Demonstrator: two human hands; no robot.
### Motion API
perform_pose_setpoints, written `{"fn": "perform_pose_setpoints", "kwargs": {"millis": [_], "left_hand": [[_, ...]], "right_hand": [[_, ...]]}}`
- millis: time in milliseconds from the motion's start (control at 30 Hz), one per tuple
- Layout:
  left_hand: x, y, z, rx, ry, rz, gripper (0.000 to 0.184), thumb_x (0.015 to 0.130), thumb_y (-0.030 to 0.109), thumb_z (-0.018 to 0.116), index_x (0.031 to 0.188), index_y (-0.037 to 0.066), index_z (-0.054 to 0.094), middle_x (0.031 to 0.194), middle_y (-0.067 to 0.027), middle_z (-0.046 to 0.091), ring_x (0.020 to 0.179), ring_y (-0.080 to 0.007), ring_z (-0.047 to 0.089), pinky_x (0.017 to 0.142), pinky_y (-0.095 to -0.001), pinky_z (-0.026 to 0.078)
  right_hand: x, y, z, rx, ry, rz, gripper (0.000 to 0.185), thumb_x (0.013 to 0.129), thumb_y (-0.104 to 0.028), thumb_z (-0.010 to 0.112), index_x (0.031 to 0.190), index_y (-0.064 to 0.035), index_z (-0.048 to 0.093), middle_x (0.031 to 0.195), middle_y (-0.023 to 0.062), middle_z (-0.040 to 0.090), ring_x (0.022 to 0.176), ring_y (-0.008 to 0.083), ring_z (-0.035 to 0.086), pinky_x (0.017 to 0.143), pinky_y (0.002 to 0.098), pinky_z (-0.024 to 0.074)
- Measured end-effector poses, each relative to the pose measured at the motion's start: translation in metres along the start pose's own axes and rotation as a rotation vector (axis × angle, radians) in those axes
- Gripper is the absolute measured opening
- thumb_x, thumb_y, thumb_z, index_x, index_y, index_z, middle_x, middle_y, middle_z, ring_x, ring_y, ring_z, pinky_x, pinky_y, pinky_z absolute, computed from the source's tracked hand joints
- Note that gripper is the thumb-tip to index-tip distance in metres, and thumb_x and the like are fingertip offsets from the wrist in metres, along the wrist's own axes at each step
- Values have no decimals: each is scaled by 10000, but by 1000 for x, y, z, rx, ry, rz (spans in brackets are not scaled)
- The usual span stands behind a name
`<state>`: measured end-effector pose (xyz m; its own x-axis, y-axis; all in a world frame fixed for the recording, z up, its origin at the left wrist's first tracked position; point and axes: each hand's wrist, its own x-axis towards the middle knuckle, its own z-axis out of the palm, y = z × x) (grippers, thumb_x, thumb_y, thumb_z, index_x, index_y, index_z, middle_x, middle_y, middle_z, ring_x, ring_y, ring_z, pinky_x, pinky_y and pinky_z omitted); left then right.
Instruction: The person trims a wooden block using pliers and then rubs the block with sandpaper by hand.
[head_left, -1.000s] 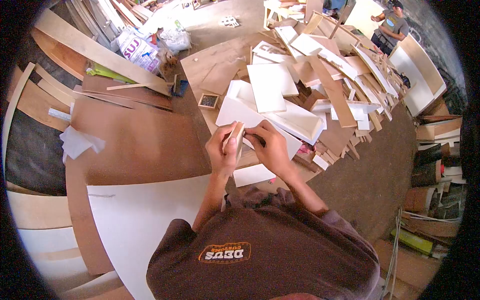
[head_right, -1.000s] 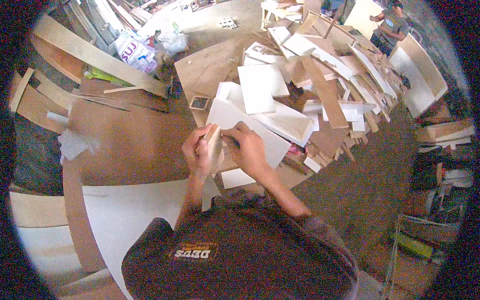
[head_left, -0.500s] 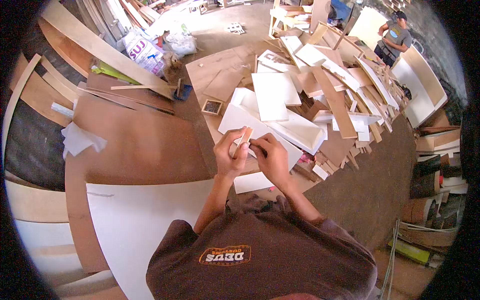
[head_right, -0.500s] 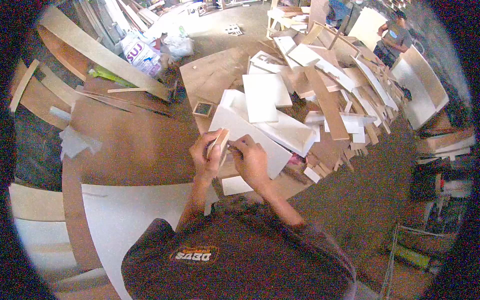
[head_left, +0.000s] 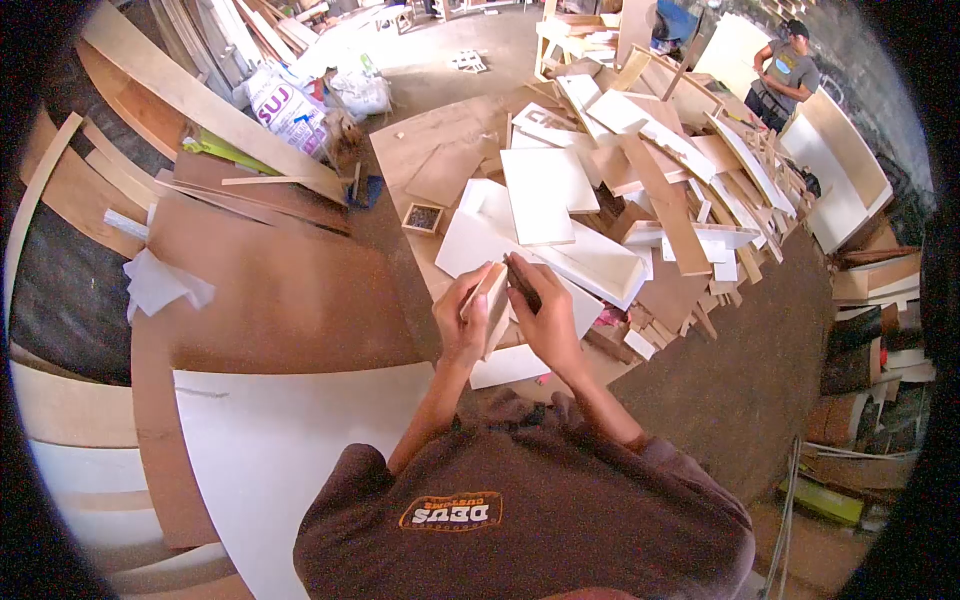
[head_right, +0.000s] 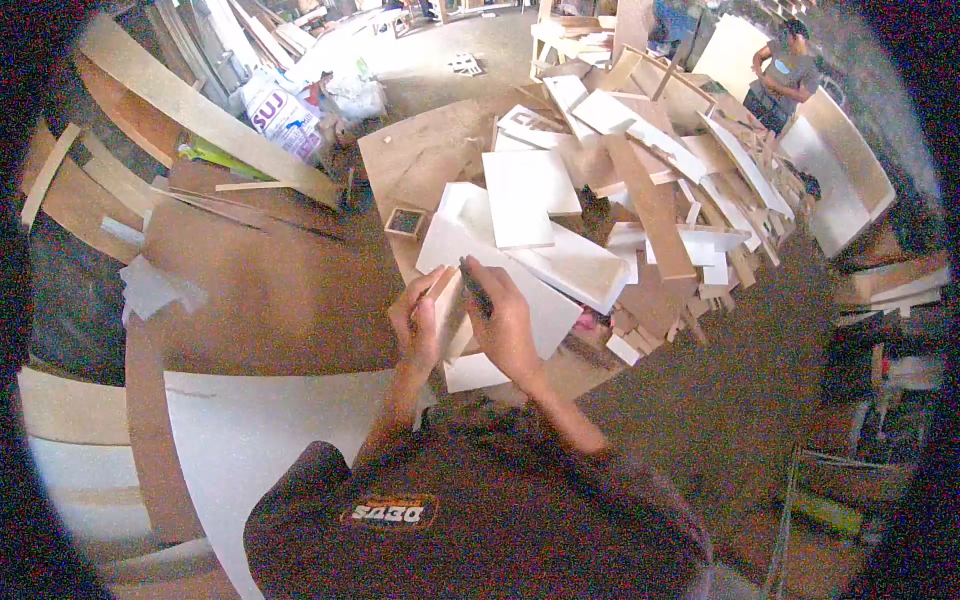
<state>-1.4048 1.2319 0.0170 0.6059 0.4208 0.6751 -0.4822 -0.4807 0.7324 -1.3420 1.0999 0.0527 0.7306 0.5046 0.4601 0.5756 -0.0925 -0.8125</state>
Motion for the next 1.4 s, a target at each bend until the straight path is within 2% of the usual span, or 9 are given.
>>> {"fn": "perform_pose_setpoints", "kwargs": {"millis": [233,433,600,667,767,933,1100,1167,1400], "left_hand": [[-47,-53,10,-286,-112,-460,417,1020,305,404,1249,1,572,1239,-124,600,1137,-188,539,1008,-323,379],[-113,-104,3,-138,-241,-497,434,1038,330,362,1262,18,563,1260,-112,578,1207,-208,498,1040,-334,348],[-148,-117,-6,-218,-277,-484,441,1033,350,378,1293,34,542,1279,-103,571,1208,-212,495,1046,-336,341],[-144,-94,-14,-173,-256,-683,437,1024,350,414,1284,25,549,1290,-102,568,1204,-200,495,1048,-325,337],[-141,-93,-22,-147,-272,-638,422,1012,336,457,1235,-2,574,1215,-102,617,1122,-176,555,965,-314,411],[-128,-72,-10,99,-121,-605,442,991,359,495,1078,-50,638,983,-137,703,906,-185,657,793,-316,493],[-127,-93,5,442,65,-637,493,965,419,509,840,-32,663,652,-211,612,627,-348,624,603,-411,463],[-134,-103,10,481,67,-602,483,970,416,489,835,-14,665,648,-214,604,632,-374,615,600,-439,459],[-150,-99,16,729,11,-593,489,995,413,375,897,63,701,738,-212,650,718,-406,640,658,-506,482]], "right_hand": [[-29,69,35,1,86,150,394,850,12,565,1242,-5,524,1116,251,621,1011,411,618,820,459,506],[-78,141,60,-81,-50,325,392,882,-23,572,1264,-31,484,1053,238,645,931,362,660,767,384,515],[-111,171,83,-43,14,175,402,899,-31,565,1287,-45,459,1031,226,649,892,350,666,737,394,513],[-114,163,82,-13,-43,260,380,915,-31,546,1285,-34,460,1097,221,639,992,337,650,802,380,513],[-116,156,81,-19,-87,267,357,929,-29,519,1280,-8,459,1237,210,588,1152,326,581,939,374,472],[-124,147,81,34,-144,304,353,936,-55,518,1280,9,471,1211,241,587,1123,348,588,927,398,464],[-120,156,82,-63,-94,207,309,955,-114,503,1230,23,530,1090,261,615,961,356,622,828,404,476],[-118,158,82,-151,-4,131,293,971,-151,476,1185,25,571,904,208,640,775,337,603,733,393,479],[-146,166,79,-114,-180,410,320,1003,-215,446,1156,24,594,691,85,564,641,193,546,619,327,454]]}}
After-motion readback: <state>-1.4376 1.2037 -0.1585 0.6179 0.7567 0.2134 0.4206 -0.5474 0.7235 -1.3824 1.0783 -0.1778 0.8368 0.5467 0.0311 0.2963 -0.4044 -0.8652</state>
